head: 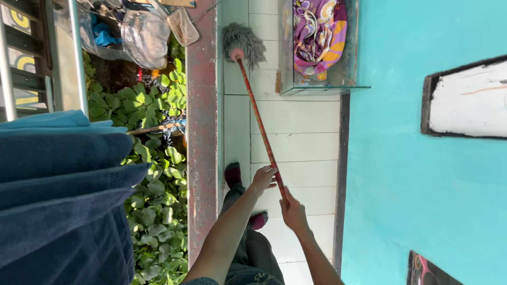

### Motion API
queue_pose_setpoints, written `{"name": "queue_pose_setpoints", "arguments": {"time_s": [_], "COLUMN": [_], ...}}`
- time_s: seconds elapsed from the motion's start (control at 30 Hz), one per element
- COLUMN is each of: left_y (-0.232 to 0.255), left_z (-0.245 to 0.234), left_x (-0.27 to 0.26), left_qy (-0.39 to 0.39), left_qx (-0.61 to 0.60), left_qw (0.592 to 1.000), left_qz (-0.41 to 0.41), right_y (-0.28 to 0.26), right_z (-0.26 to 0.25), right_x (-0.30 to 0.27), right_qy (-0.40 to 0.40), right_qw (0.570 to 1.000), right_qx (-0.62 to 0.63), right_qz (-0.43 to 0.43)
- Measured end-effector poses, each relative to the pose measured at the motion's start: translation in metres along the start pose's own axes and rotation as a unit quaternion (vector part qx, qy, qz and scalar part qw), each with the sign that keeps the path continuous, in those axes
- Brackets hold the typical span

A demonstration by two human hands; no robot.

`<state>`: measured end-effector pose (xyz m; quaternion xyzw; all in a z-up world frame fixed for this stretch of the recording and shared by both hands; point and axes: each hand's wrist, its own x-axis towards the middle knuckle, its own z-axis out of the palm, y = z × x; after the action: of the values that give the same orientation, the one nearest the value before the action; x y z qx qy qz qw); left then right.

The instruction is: The person mops a tiled floor with a string mop, then dips the mop into a bucket of water and wrings it out by hand. After wringing, the person resumes mopping the floor.

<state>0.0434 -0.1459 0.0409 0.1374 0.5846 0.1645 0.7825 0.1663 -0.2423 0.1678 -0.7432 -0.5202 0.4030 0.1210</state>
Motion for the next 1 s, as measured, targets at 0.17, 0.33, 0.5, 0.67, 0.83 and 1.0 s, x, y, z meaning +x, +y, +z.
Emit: {"name": "queue_pose_setpoints", "arguments": {"time_s": [0.17,0.33,0.5,0.67,0.83,1.0], "left_y": [0.076,0.091,0.061,0.034,0.015,-0.013], "left_z": [-0.036,-0.070,-0.082,-0.067,-0.036,-0.004], "left_x": [0.005,0.002,0.006,0.012,0.011,0.002], "left_qy": [-0.001,0.023,0.049,0.039,0.003,0.008], "left_qx": [-0.061,-0.045,-0.060,-0.077,-0.060,-0.007], "left_qw": [0.998,0.998,0.997,0.995,0.997,1.000], "left_qz": [0.024,0.024,-0.008,-0.046,-0.044,-0.009], "right_y": [-0.054,-0.135,-0.181,-0.152,-0.103,-0.057], "right_z": [0.008,-0.011,-0.035,-0.032,-0.045,-0.055], "right_x": [0.205,0.349,0.361,0.295,0.156,0.003], "right_qy": [0.001,0.017,-0.031,-0.059,-0.120,-0.151], "right_qw": [0.986,0.983,0.986,0.972,0.973,0.976], "right_qx": [-0.158,-0.176,-0.157,-0.214,-0.194,-0.154], "right_qz": [-0.043,-0.053,-0.045,-0.073,0.015,0.026]}}
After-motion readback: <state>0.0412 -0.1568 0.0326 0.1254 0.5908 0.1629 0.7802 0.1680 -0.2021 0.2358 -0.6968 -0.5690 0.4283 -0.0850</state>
